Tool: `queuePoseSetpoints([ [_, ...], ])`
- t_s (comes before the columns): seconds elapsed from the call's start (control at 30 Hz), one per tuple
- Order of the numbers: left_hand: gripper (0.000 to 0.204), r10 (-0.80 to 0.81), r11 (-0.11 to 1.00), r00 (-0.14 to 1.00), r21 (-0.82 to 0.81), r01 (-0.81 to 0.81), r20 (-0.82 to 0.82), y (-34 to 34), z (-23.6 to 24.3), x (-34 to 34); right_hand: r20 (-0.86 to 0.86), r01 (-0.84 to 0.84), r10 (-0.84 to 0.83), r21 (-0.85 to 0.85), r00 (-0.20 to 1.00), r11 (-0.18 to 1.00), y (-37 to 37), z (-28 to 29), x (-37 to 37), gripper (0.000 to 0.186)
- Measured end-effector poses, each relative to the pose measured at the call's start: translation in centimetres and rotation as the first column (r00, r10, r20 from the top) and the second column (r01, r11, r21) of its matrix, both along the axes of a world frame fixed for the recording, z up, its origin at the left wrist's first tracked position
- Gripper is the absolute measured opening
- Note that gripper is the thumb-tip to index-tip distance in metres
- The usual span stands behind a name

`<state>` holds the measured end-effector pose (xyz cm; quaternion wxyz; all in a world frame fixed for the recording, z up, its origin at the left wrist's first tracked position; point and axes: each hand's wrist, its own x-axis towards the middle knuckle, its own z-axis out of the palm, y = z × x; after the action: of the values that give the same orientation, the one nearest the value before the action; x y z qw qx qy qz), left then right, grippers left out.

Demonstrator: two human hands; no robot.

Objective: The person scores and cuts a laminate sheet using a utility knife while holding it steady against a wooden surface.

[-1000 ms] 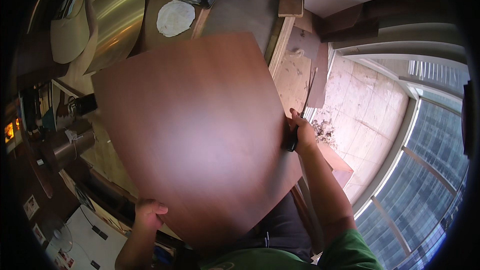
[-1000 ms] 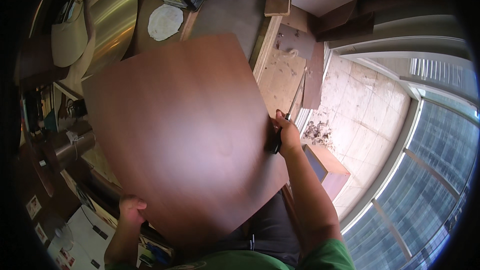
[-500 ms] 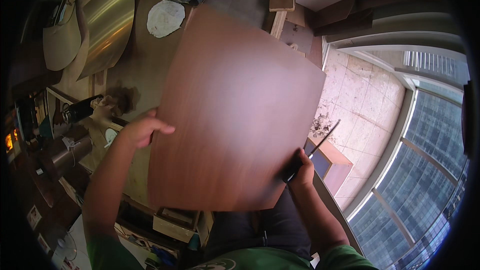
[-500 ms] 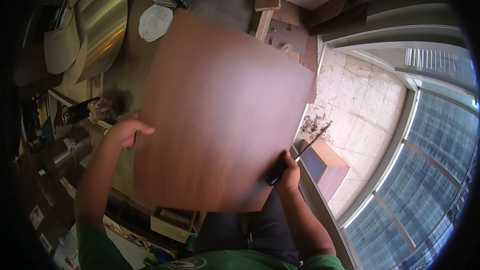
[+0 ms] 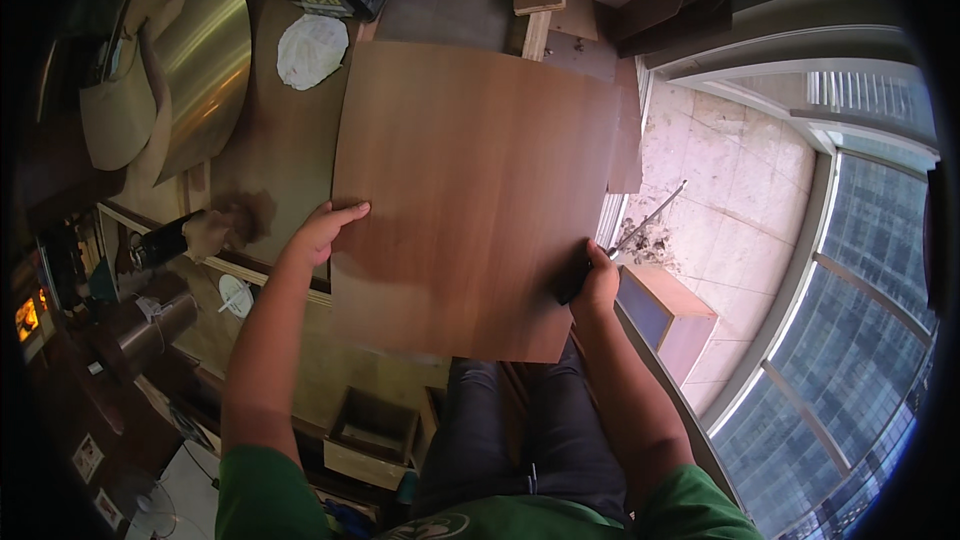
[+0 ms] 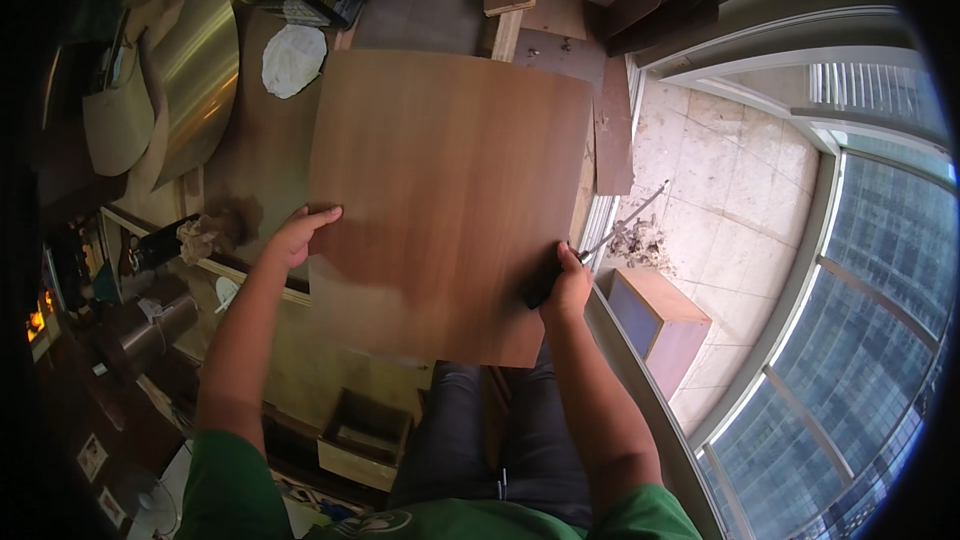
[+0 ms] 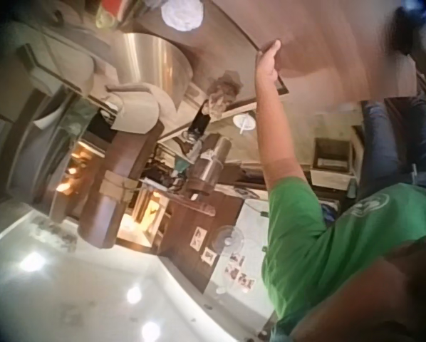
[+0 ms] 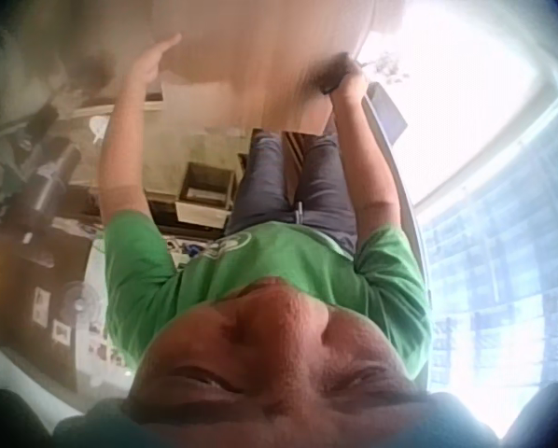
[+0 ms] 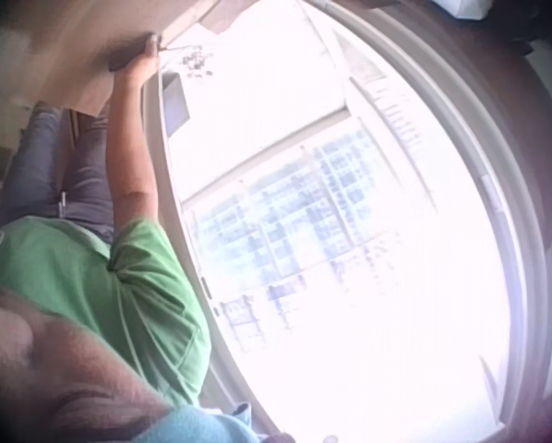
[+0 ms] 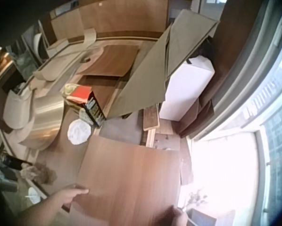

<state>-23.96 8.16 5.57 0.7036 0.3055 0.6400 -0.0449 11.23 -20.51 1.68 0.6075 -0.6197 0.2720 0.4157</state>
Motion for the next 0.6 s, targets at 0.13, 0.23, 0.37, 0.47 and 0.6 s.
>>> queuePoseSetpoints([
  [0.13, 0.054, 0.098, 0.97, 0.994, 0.229, -0.085, -0.047, -1.3, -1.4, -0.1, -0.006, -0.018, 0.018, 0.019, 1.0, 1.0, 1.4, -0.8, 0.0, 0.024],
  [0.23, 0.048, 0.158, 0.946, 0.98, 0.304, -0.116, -0.118, -1.5, -2.5, -0.9, -0.074, -0.005, 0.011, 0.078, 0.997, 0.997, 1.7, -1.4, -0.7, 0.021],
  [0.37, 0.045, 0.076, 0.922, 0.973, 0.387, 0.015, -0.218, -0.8, -3.6, -2.2, -0.055, -0.025, 0.027, 0.042, 0.998, 0.999, 2.2, -2.5, -1.7, 0.017],
  [0.47, 0.044, 0.051, 0.873, 0.962, 0.479, 0.088, -0.269, -0.9, -3.7, -2.0, 0.011, -0.065, 0.065, 0.012, 0.998, 0.998, 2.3, -3.3, -1.9, 0.017],
  [0.6, 0.048, 0.039, 0.853, 0.955, 0.508, 0.122, -0.295, -0.3, -4.5, -2.7, -0.003, -0.057, 0.057, 0.012, 0.998, 0.998, 2.5, -3.5, -2.0, 0.015],
])
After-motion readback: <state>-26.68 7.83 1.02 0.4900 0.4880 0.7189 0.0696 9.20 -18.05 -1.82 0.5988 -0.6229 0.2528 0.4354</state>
